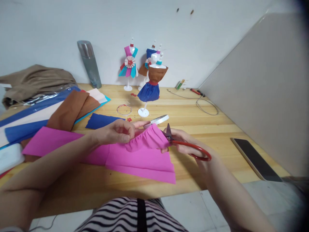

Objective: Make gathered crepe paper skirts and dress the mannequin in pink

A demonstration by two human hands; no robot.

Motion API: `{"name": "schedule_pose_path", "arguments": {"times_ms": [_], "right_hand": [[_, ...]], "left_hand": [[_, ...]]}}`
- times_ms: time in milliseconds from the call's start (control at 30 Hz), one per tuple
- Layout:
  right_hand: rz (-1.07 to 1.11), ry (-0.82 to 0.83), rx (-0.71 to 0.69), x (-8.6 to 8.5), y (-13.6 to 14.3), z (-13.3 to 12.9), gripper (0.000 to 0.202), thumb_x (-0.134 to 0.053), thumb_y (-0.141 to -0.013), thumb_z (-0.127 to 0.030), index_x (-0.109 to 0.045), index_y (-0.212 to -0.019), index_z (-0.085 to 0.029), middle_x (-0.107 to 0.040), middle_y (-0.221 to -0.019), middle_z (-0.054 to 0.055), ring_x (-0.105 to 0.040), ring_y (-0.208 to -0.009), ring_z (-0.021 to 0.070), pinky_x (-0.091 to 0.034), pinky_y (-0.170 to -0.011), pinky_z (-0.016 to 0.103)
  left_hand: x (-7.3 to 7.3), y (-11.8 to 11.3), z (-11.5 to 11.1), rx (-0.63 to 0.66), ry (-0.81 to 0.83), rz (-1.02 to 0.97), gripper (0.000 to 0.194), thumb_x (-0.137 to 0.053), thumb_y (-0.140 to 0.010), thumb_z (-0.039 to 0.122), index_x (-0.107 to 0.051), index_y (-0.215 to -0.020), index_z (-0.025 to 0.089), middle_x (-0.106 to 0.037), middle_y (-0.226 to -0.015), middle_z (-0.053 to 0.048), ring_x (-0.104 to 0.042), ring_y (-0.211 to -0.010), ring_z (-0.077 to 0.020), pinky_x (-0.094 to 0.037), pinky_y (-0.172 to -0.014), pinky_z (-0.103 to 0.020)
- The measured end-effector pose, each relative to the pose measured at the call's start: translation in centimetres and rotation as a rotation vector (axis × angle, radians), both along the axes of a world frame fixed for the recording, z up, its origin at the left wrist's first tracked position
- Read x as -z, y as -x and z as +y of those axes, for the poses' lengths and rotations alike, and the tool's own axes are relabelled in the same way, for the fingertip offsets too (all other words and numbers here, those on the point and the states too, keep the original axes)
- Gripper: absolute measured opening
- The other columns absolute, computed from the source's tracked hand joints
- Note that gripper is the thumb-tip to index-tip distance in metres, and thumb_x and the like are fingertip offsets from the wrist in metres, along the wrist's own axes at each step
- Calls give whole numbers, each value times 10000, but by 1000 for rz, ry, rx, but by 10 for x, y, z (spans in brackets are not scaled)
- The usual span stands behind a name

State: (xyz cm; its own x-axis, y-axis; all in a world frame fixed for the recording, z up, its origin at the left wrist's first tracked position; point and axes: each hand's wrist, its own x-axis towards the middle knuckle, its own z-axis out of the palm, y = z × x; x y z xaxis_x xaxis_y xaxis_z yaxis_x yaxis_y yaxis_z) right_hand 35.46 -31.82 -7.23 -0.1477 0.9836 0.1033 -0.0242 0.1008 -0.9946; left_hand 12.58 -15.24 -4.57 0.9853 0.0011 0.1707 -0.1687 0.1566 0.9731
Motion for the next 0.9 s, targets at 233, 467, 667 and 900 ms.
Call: {"name": "schedule_pose_path", "arguments": {"times_ms": [233, 467, 667, 900], "right_hand": [[47, 128, 3, -29, 14, -11, 507, -715, -693, -614, -662, -963, -189, -670, -814, 55, -643, -697, 187, -532, -670, 343], [39, 93, -6, -16, 16, -12, 425, -601, -807, -602, -607, -929, -195, -583, -712, 26, -529, -548, 151, -439, -493, 291], [-132, 55, 60, -19, 16, -15, 457, -586, -812, -637, -551, -921, -195, -488, -639, -22, -431, -517, 107, -358, -478, 256], [-97, 72, 132, -13, 25, -14, 349, -573, -877, -533, -515, -797, -199, -349, -499, -82, -238, -367, 51, -157, -358, 218]], "left_hand": [[-3, 1, -3, 25, -30, -39, 127, -693, -803, 284, -702, -727, 183, -521, -1430, -97, -220, -1476, -274, -142, -1202, -458], [-3, 2, -2, 9, -96, -7, 166, -696, -794, 288, -675, -691, 159, -508, -1439, -123, -206, -1480, -288, -134, -1201, -452], [-5, 1, -3, 12, -57, -7, 166, -693, -795, 288, -688, -687, 163, -515, -1433, -114, -276, -1456, -296, -148, -1200, -456], [0, 2, 0, 5, -46, 12, 136, -687, -804, 254, -683, -714, 153, -487, -1455, -127, -260, -1461, -307, -175, -1186, -497]]}}
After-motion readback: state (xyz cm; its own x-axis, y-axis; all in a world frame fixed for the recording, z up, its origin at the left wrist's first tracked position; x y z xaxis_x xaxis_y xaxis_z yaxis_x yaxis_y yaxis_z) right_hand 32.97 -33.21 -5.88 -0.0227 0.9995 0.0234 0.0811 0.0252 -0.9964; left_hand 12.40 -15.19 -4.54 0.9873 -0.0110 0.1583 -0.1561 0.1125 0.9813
